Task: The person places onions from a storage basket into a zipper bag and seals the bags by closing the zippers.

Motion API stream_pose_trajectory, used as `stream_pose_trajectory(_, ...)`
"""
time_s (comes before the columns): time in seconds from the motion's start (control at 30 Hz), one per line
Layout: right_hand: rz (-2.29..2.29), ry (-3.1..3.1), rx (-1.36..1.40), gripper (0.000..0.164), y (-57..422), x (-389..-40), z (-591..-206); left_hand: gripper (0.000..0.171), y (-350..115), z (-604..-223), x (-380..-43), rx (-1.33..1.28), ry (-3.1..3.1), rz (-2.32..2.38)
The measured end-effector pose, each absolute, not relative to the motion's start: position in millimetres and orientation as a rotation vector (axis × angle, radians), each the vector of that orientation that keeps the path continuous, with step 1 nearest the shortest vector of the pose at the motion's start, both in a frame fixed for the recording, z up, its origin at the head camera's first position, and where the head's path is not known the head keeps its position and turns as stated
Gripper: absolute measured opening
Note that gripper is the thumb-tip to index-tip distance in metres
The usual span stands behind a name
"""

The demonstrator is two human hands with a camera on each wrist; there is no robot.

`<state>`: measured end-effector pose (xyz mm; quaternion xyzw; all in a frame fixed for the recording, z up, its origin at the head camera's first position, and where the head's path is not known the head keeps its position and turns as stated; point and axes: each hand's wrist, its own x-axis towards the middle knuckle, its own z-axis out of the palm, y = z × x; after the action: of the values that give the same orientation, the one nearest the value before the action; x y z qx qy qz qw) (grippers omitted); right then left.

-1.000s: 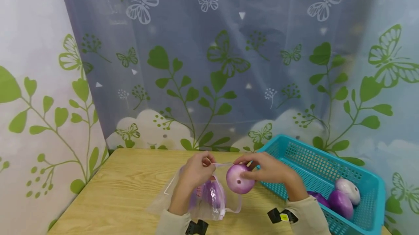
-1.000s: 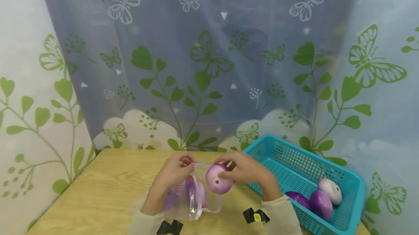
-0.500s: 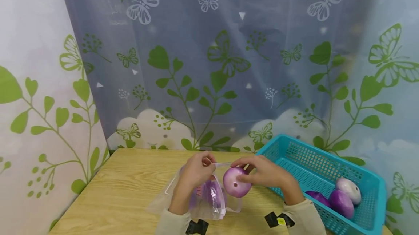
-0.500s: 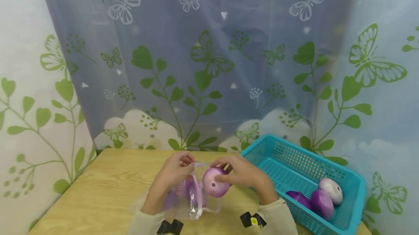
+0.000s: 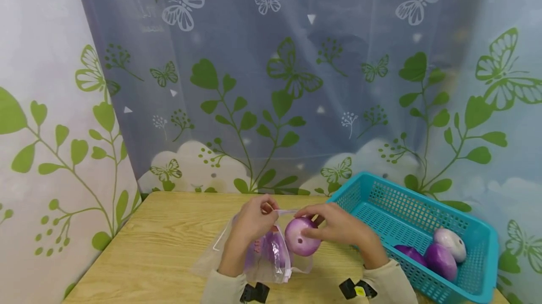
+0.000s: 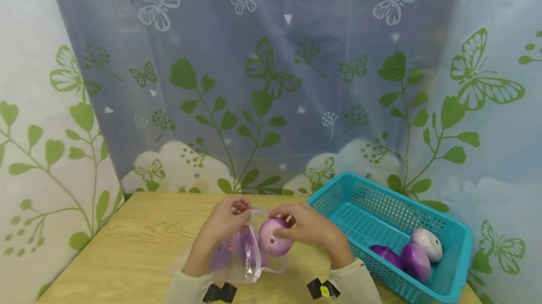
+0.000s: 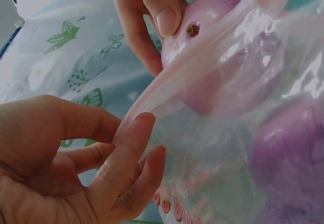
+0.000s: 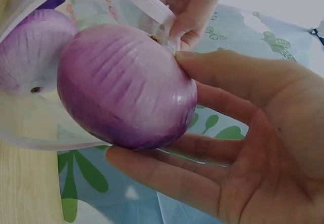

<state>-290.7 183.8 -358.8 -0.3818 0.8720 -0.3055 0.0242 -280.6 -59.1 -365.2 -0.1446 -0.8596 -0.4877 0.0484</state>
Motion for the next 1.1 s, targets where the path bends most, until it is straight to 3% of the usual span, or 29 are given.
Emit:
stream_pose_trajectory(0.23, -0.937, 2.780, -1.230, 0.035, 172.1, -289.1, -362.9, 0.007, -59.3, -365.2, -280.8, -0.421, -2.605, -1.469)
stream_pose_trajectory(0.67, -0.982, 2.812, -0.978, 0.033, 156.3, -285.8, -372.4, 0.009, -58.6, -364.2, -281.0, -0.373, -2.520, -1.540)
stream_pose_trajectory(1.1, -1.030, 2.688, -1.096, 0.022, 143.4, -290.0, -376.3, 0.008, -61.6, -359.5, -285.2, -0.344, -2.520, -1.490)
